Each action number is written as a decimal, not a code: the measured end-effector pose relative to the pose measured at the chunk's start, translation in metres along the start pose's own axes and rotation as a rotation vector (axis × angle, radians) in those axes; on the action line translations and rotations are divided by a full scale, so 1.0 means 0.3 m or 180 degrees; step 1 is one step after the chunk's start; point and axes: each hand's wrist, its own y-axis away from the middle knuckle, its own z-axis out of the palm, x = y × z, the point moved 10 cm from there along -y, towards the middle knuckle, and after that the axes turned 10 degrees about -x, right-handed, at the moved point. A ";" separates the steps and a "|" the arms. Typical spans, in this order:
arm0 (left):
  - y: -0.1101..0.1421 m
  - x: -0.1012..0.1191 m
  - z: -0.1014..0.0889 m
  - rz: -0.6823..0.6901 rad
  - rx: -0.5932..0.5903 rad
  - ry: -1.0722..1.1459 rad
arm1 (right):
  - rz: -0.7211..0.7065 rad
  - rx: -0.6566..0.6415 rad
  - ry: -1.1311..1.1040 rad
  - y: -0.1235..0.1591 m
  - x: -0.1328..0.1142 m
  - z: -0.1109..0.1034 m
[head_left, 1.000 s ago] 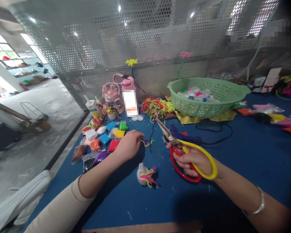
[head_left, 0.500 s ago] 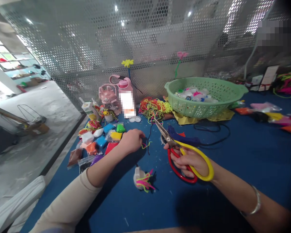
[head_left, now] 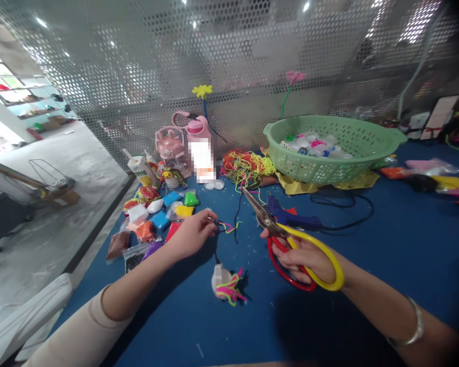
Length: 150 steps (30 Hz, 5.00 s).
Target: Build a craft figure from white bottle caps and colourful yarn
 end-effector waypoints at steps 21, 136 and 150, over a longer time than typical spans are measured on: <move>0.044 0.077 -0.010 0.0385 0.0873 -0.0964 | 0.0092 0.0187 0.0064 -0.003 0.017 -0.006; 0.041 0.026 0.162 0.0346 -0.0098 0.2453 | 0.1457 -0.0328 0.1217 0.000 0.081 0.095; 0.044 0.053 0.070 0.0177 0.0202 0.0544 | 0.0771 0.0319 0.1260 0.004 -0.067 0.029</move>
